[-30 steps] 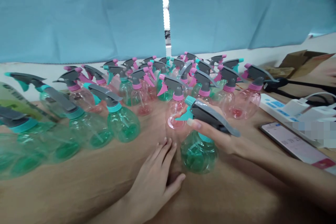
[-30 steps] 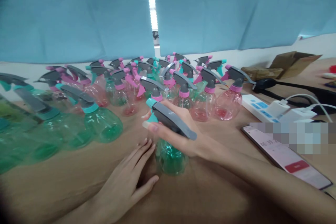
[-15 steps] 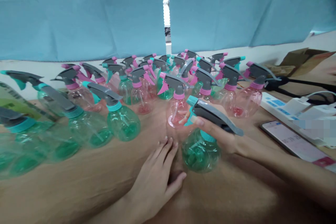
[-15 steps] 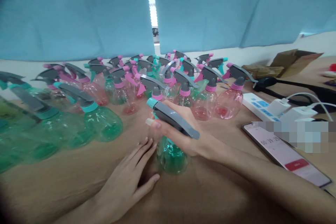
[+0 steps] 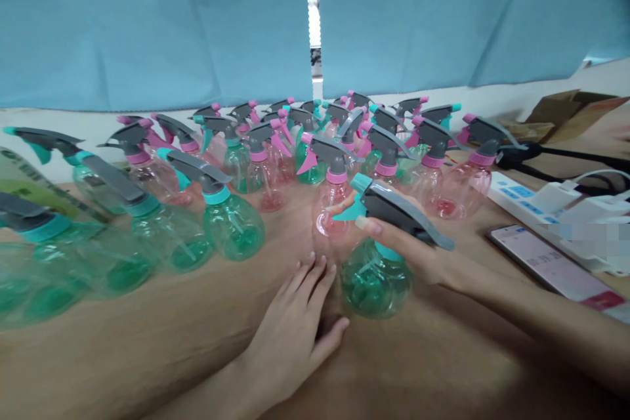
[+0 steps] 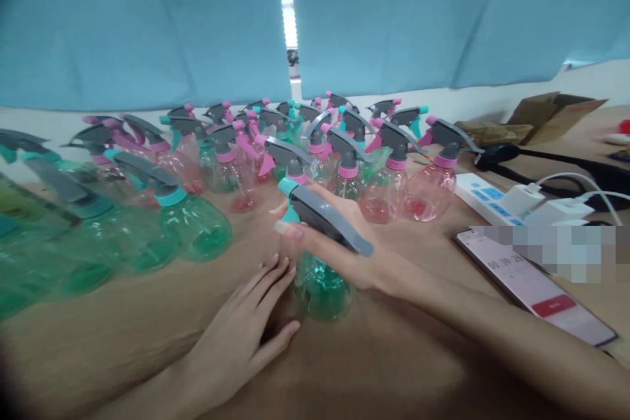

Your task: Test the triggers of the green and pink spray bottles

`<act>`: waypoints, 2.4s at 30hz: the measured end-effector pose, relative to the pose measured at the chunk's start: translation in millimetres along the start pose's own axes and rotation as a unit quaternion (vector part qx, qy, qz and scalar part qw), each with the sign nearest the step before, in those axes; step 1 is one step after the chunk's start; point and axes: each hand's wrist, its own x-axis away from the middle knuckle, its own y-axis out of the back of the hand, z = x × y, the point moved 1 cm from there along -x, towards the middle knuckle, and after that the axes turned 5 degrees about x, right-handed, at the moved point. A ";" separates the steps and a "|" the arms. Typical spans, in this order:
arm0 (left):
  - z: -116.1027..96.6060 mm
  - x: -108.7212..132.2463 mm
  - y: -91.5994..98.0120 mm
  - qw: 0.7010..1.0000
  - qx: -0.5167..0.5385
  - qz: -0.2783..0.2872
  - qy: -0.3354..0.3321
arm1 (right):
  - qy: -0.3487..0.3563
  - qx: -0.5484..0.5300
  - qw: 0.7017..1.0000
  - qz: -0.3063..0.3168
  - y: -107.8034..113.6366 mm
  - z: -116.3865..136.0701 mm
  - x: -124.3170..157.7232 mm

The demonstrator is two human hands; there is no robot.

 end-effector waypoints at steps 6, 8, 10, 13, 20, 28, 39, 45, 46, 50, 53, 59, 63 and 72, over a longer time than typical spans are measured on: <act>0.2 0.0 -0.2 1.000 -0.002 0.000 -0.001 | -0.020 -0.005 0.999 -0.038 -7.3 -11.3 5.1; -0.4 -0.7 0.5 1.000 -0.008 0.006 -0.001 | -0.020 -0.024 0.999 -0.034 -8.3 -13.1 5.6; -1.1 -1.5 1.5 1.000 -0.012 0.012 -0.001 | -0.026 -0.041 0.998 -0.027 -8.0 -13.5 5.7; -1.3 -1.8 2.7 1.000 -0.007 0.013 -0.002 | -0.043 -0.054 0.997 -0.017 -6.4 -11.4 5.2; 0.0 -0.6 1.3 1.000 0.001 0.005 -0.003 | -0.026 -0.047 0.998 -0.023 -7.3 -9.7 3.7; -2.7 -3.5 2.7 0.999 -0.022 0.032 -0.001 | 0.005 -0.009 1.000 -0.017 -5.1 -12.7 3.8; -2.9 -2.4 3.2 0.999 -0.022 0.029 0.002 | 0.001 0.002 1.000 -0.009 -3.8 -10.9 4.5; -2.7 -2.1 2.7 0.999 -0.027 0.022 -0.005 | 0.042 -0.032 0.999 -0.012 -5.1 -10.0 3.2; -2.8 -2.1 3.0 0.999 -0.031 0.022 -0.006 | 0.048 -0.032 0.998 -0.014 -5.1 -10.3 2.8; -3.5 -2.7 4.2 0.998 -0.052 0.027 -0.012 | 0.031 -0.015 0.999 -0.002 -4.5 -12.3 1.7; -3.1 -2.8 3.9 0.998 -0.055 0.027 -0.014 | 0.008 -0.007 1.000 -0.001 -3.6 -12.1 1.5; -2.3 -1.9 1.9 0.998 -0.051 0.024 -0.015 | 0.005 -0.005 1.000 -0.004 -3.4 -8.2 0.1; -3.1 -2.6 2.4 0.998 -0.052 0.028 -0.012 | -0.002 0.016 1.000 -0.011 -2.8 -7.2 -0.3; -1.0 -1.1 1.4 0.999 -0.042 0.020 -0.009 | 0.012 0.007 1.000 -0.013 -1.7 -2.4 -2.2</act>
